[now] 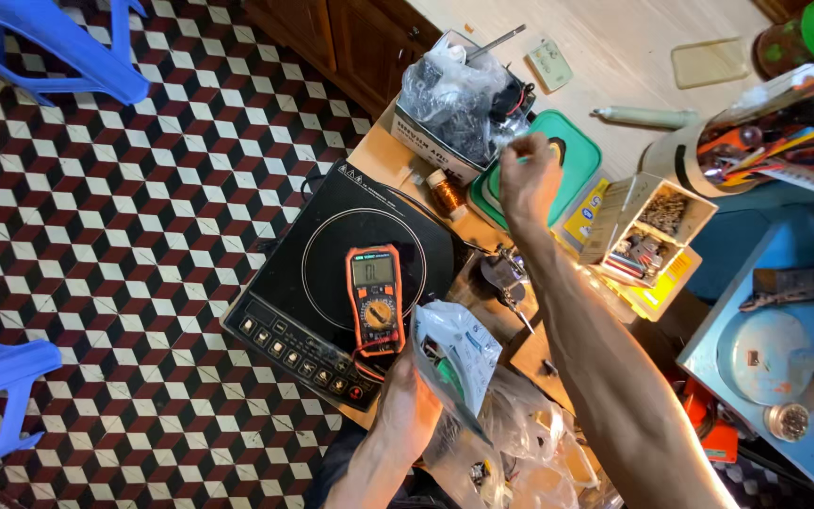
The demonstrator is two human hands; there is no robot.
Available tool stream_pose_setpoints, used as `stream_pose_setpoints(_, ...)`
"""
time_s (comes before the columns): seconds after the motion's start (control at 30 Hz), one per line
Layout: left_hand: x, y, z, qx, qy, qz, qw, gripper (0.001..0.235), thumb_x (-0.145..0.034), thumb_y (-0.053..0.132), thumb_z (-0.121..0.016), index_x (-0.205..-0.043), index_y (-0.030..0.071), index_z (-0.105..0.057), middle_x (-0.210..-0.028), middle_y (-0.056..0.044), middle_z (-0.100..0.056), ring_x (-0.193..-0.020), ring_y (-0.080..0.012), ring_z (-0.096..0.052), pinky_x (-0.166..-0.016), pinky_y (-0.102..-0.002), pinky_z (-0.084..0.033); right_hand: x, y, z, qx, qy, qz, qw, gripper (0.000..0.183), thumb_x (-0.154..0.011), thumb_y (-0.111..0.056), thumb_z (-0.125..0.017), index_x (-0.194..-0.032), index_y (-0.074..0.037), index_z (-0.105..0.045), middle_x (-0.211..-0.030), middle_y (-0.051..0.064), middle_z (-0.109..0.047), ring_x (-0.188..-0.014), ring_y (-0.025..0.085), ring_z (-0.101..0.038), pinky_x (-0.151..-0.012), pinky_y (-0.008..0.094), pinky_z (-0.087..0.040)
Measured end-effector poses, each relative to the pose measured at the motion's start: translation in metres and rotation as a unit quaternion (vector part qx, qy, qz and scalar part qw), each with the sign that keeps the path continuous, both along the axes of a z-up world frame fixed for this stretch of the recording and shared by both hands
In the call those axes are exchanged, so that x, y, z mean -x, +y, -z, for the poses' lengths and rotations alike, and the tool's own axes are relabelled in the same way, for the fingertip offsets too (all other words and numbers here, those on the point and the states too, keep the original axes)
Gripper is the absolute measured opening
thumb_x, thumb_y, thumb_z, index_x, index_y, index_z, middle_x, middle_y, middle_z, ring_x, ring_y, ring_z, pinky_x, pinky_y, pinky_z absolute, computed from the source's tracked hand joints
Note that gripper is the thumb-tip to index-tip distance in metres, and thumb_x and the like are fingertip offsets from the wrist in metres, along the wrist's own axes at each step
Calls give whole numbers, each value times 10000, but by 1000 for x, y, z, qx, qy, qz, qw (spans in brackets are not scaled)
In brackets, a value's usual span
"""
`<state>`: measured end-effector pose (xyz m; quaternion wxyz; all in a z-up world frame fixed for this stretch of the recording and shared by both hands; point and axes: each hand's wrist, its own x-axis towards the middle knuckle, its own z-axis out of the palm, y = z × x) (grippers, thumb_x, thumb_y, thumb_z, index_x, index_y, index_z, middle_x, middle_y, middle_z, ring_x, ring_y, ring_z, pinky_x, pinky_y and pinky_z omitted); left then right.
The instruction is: The person inspects a small circuit board with a magnifying glass, then sorts through various electronic components in plastic bags on a cluttered workbench. They handle capacitors, resistors, and other parts, examining them closely before placing them back into the bags.
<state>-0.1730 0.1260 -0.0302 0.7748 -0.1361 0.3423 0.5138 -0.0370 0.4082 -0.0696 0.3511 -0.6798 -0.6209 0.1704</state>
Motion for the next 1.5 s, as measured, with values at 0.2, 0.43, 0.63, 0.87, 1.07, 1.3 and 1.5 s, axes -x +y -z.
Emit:
stream_pose_setpoints(0.2, 22, 26, 7, 23, -6, 10, 1000, 457, -962, 371, -585, -1329, 100, -601, -1219, -42, -689, -1156, -190, -658, -989, -389, -533, 9, 6, 36, 52, -212, -82, 972, 138, -960, -145, -655, -917, -43, -737, -1018, 191, -721, -754, 365, -705, -678, 496, -556)
stream_pose_setpoints(0.43, 25, 47, 9, 34, -5, -13, 999, 508, -921, 445, -637, -1337, 153, -622, -1242, 19, -679, -1185, -154, -623, -1013, -374, -498, 19, 16, 25, 301, -307, -113, 896, 286, -961, -148, -553, -1211, -144, -692, -973, 265, -727, -842, 423, -727, -735, 525, -582)
stream_pose_setpoints(0.63, 22, 47, 15, -12, -2, -6, 1000, 478, -942, 417, -630, -1327, 133, -623, -1269, 6, -664, -1205, -169, -616, -1044, -374, -494, 15, -16, -30, 283, -232, -92, 926, 384, -945, -168, -602, -1325, -166, -655, -969, 250, -734, -849, 407, -735, -781, 518, -575)
stream_pose_setpoints(0.87, -28, 41, 9, -110, -28, 32, 993, 431, -1016, 353, -516, -1367, 108, -568, -1314, -44, -663, -1222, -201, -631, -1047, -382, -506, -61, -166, -176, 214, 129, 23, 968, 286, -1021, -278, -654, -1022, -11, -757, -705, -2, -632, -634, 59, -566, -562, 247, -443)
stream_pose_setpoints(1.07, -107, 22, -30, -148, -62, 120, 980, 462, -1080, 391, -495, -1417, 78, -545, -1319, -51, -643, -1227, -178, -619, -1066, -353, -501, -101, -281, -245, 233, 6, 32, 972, 334, -860, -304, -766, -1107, -81, -738, -591, 4, -563, -519, 71, -473, -471, 268, -400)
stream_pose_setpoints(1.3, -194, -29, -55, -118, -29, 176, 977, 469, -1052, 389, -562, -1435, 118, -572, -1284, 9, -630, -1178, -122, -600, -998, -317, -508, -168, -344, -247, 245, -113, 54, 961, 376, -854, -406, -770, -1026, -86, -676, -554, 104, -646, -479, 233, -632, -474, 395, -473)
stream_pose_setpoints(1.5, -250, -61, -43, -103, 11, 202, 974, 459, -1051, 385, -560, -1383, 68, -577, -1242, -48, -663, -1085, -156, -658, -934, -332, -562, -216, -388, -221, 181, -169, 88, 965, 286, -947, -345, -669, -953, -60, -675, -661, 168, -690, -562, 340, -690, -520, 473, -510)
